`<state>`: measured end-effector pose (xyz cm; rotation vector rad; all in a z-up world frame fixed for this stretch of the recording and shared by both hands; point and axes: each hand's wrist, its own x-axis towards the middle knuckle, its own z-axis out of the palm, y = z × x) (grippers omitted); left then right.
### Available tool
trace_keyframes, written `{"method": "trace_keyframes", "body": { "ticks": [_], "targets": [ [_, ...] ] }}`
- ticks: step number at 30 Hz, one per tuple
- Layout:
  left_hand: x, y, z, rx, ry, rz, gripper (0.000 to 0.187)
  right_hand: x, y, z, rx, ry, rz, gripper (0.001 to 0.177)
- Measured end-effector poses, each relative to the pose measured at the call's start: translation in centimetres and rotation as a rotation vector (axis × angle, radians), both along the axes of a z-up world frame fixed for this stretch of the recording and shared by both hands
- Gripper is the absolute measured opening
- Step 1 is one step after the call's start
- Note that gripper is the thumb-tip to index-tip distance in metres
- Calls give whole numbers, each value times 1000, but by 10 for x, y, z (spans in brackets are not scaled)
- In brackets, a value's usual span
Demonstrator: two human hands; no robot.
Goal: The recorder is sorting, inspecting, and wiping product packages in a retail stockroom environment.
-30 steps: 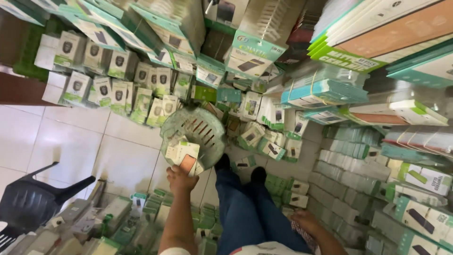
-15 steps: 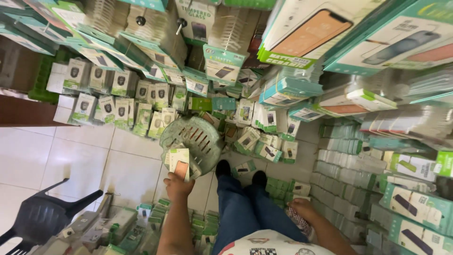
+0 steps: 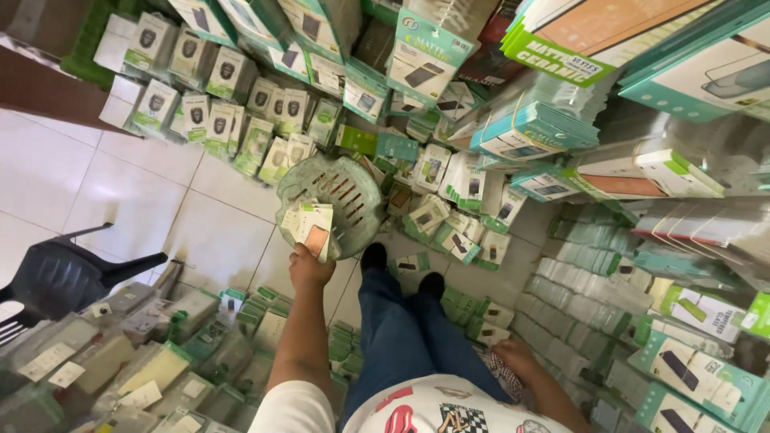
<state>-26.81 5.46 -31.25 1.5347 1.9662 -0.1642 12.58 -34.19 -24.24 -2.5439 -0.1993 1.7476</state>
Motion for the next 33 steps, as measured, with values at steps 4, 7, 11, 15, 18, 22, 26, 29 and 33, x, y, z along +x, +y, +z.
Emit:
{"method": "trace_keyframes", "body": {
  "ticks": [4,7,11,15,18,22,26,29,33],
  "targets": [
    [-2,-4,16,-23,19,30,82,22,-31,-41,69,68,-2,30],
    [-5,-7,35,60,5,78,87,16,2,-10,62,16,30,39],
    [8,-10,55,137,-483,286,86,17,51,16,325,127,-382,41],
    [74,-9,108,-182,-951,350,109,33,132,20,508,-31,-412,50],
    [119,-46,-56,-56,-1183,-25,32,4,228,123,865,-91,-346,50],
    [223,-73,56,-438,-1417,61,90,-36,305,255,1595,-291,-87,21],
    [259,-67,366,-595,-1820,671,54,-57,310,342,1684,-480,217,41],
    [263,-55,397,-584,-1911,684,59,-53,297,346,1624,-493,338,48],
    [284,-57,376,-708,-1769,559,73,-25,268,343,1483,-546,534,57]
  ]
}}
